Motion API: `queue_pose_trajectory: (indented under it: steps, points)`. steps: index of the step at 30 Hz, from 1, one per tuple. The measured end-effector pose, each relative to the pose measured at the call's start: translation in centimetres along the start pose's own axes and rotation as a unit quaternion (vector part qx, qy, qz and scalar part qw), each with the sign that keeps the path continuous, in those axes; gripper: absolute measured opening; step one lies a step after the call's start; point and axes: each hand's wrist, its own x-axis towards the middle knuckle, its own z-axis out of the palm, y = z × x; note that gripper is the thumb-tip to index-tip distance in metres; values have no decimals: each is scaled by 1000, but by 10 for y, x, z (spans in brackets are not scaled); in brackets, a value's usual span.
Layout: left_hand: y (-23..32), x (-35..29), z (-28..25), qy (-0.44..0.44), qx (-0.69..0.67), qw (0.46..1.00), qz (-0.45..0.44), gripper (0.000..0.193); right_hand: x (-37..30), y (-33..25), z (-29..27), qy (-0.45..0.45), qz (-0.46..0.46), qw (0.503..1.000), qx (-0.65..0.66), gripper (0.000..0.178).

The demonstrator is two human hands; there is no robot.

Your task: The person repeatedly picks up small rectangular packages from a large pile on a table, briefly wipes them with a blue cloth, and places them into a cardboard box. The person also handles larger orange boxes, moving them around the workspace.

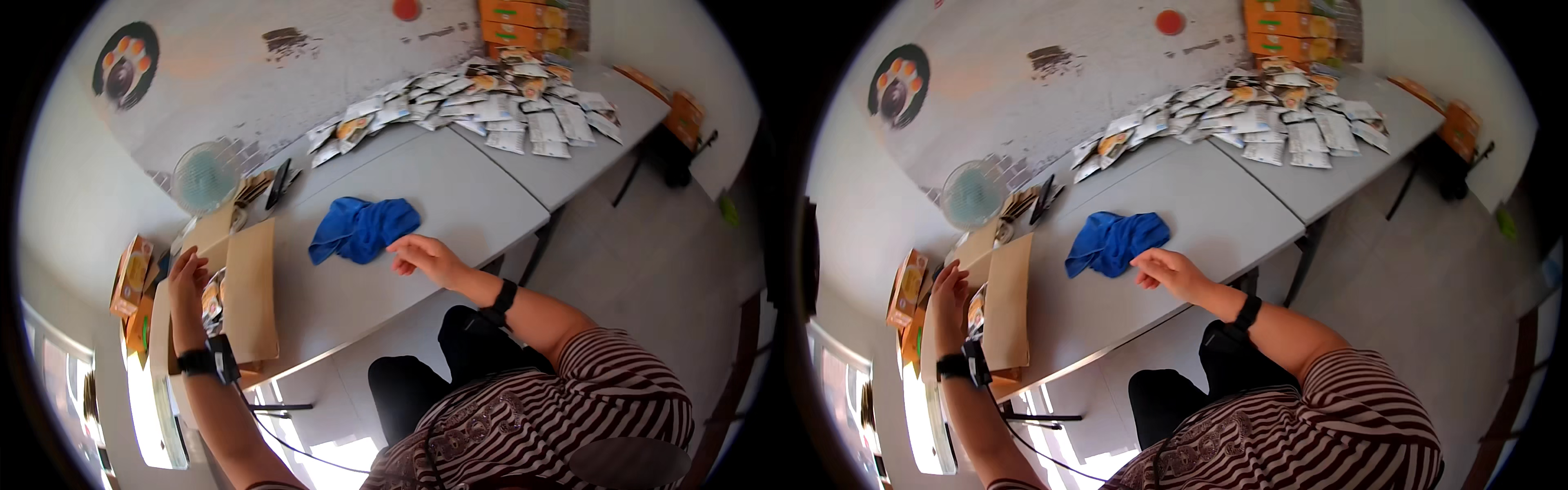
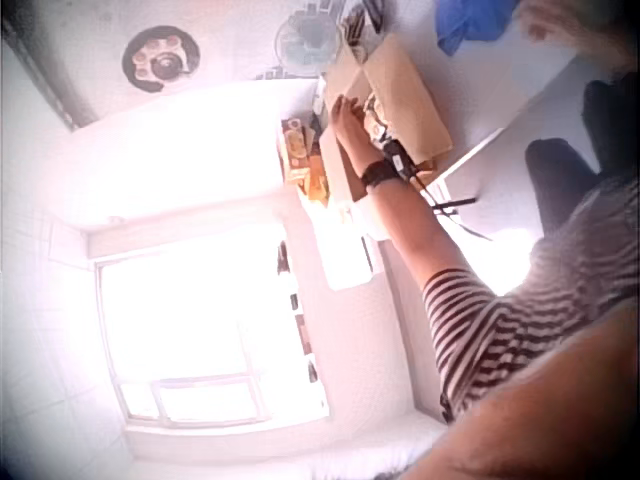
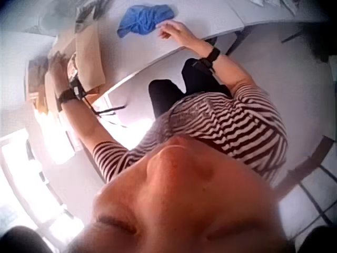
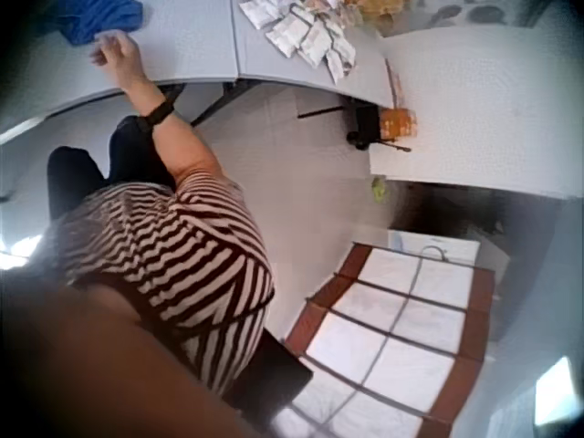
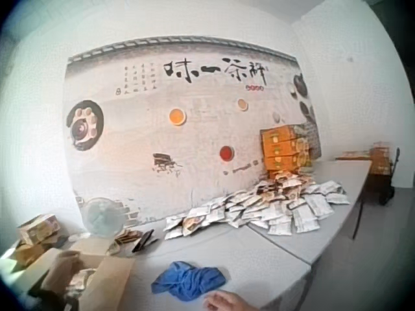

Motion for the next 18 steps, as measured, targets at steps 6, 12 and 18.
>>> queue_pose_trajectory:
  steps: [6, 12, 18]
  points:
    - [33, -86, 144, -215, -55, 973, 58, 28, -22, 0, -15, 36, -9, 999, -13, 32]
    - [-37, -130, 236, -332, -100, 938, 4, 28, -31, -12, -27, 83, -11, 996, 9, 31]
    - [-110, -144, 268, -291, -174, 939, -52, 27, -31, -8, -29, 105, -27, 994, 32, 32]
